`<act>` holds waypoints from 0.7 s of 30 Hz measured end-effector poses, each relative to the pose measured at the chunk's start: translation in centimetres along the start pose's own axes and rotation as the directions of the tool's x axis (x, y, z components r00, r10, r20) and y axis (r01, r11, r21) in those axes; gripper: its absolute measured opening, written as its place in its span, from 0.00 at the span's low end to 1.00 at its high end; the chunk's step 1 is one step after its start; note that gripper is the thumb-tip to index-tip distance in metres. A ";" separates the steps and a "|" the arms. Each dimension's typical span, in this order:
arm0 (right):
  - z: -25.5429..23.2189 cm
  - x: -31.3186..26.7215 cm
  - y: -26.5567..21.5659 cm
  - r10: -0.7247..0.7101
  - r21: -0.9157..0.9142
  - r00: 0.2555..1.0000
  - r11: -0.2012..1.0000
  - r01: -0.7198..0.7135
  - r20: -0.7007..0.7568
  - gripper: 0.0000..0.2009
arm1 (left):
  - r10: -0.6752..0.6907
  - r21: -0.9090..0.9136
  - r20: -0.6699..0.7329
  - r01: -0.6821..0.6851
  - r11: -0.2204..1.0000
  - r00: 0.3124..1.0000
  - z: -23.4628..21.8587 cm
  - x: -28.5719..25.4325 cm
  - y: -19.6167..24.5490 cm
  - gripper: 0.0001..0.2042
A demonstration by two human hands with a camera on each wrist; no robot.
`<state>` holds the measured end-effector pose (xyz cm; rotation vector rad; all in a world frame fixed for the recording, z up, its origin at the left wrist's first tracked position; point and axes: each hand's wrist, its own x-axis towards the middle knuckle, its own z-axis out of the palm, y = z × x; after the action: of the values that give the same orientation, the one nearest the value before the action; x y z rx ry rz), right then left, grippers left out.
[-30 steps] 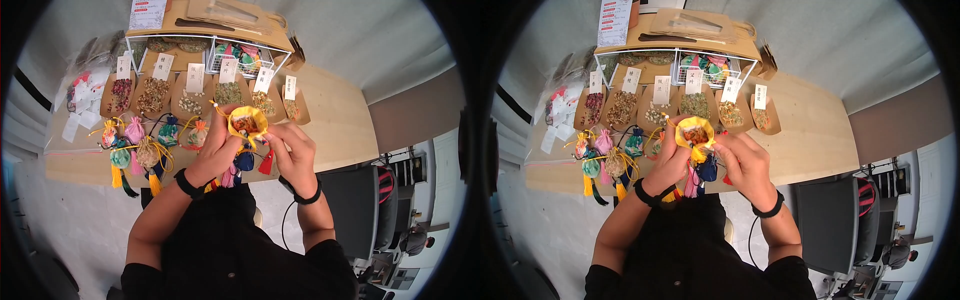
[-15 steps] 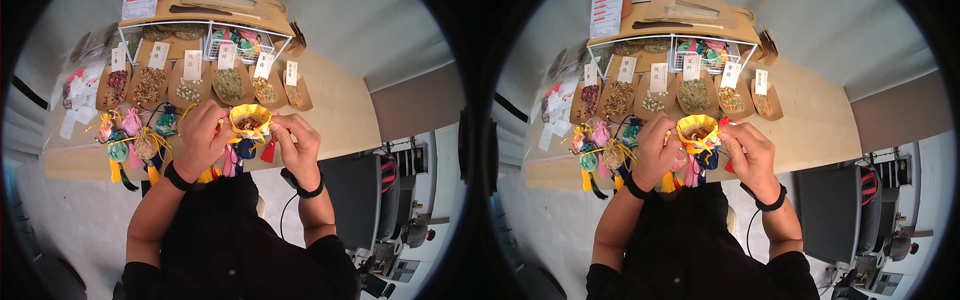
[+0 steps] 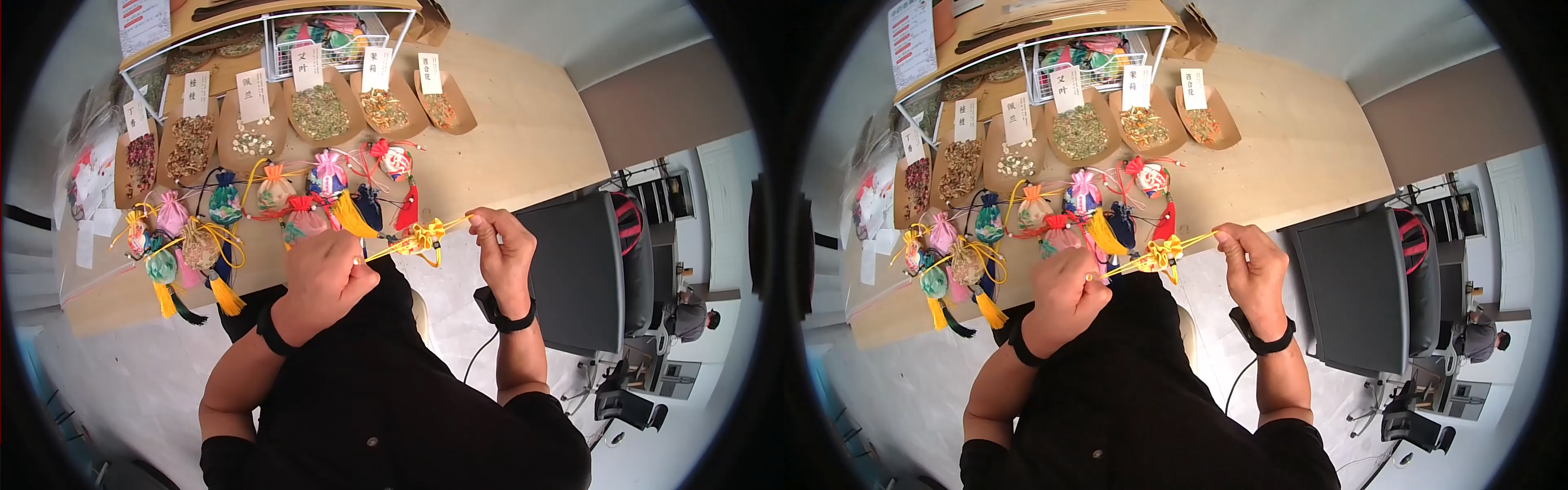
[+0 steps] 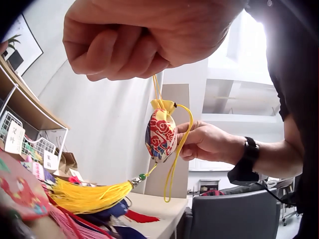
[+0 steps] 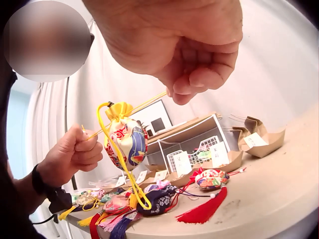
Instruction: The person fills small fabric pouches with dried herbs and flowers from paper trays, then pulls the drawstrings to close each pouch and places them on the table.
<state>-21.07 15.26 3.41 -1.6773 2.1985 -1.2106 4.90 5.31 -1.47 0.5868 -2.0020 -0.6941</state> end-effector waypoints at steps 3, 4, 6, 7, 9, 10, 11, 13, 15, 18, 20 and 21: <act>-1.0 -1.5 0.5 0.034 -0.010 0.999 0.999 -0.034 0.006 0.05 | -0.006 -0.021 0.010 0.007 1.000 1.000 0.6 -0.6 -0.2 0.09; -1.5 -1.9 0.4 0.050 -0.013 0.999 0.999 -0.049 0.021 0.05 | -0.008 -0.047 0.017 0.009 0.999 1.000 0.7 -0.7 0.0 0.09; -2.5 -2.6 0.2 0.068 -0.003 0.997 0.998 -0.068 0.025 0.04 | -0.012 -0.099 0.028 0.015 0.995 1.000 1.0 -0.9 0.7 0.08; -3.2 -2.9 -0.1 0.090 0.006 0.996 0.996 -0.090 0.022 0.04 | -0.010 -0.106 0.056 0.016 0.994 0.998 1.0 -1.0 1.2 0.08; -4.9 -3.4 -0.6 0.132 0.028 0.991 0.991 -0.132 0.018 0.04 | -0.005 -0.115 0.110 0.018 0.993 0.994 1.0 -0.9 2.4 0.08; -5.7 -3.5 -0.8 0.135 0.065 0.991 0.989 -0.136 0.020 0.04 | -0.010 -0.120 0.114 0.023 0.993 0.993 1.2 -0.9 2.6 0.09; -6.4 -3.6 -1.0 0.161 0.081 0.986 0.983 -0.163 0.034 0.04 | -0.005 -0.131 0.129 0.022 0.991 0.992 1.5 -0.8 2.8 0.10; -7.2 -3.9 -0.7 0.174 0.039 0.984 0.984 -0.175 0.030 0.04 | 0.010 -0.155 0.159 0.015 0.988 0.987 2.3 -0.5 3.3 0.13; -7.8 -3.8 1.0 0.263 0.047 0.965 0.964 -0.263 0.008 0.05 | 0.005 -0.093 0.212 0.015 0.996 0.977 3.5 0.0 4.0 0.12; -6.7 -2.1 3.7 0.351 0.041 0.937 0.936 -0.350 0.004 0.07 | -0.109 -0.013 0.264 0.116 0.993 0.958 6.4 2.0 2.4 0.12; -5.1 0.2 5.8 0.374 0.030 0.927 0.927 -0.374 0.009 0.09 | -0.158 0.157 0.257 0.120 0.980 0.953 8.8 3.5 -0.2 0.12; -3.8 1.7 7.0 0.373 0.024 0.928 0.927 -0.373 0.018 0.10 | -0.164 0.239 0.238 0.106 0.965 0.957 10.1 3.9 -1.7 0.13</act>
<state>-29.04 16.24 1.97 -1.1735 2.3374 -1.1141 -5.56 3.97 -4.57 0.8098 -2.3181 -0.6570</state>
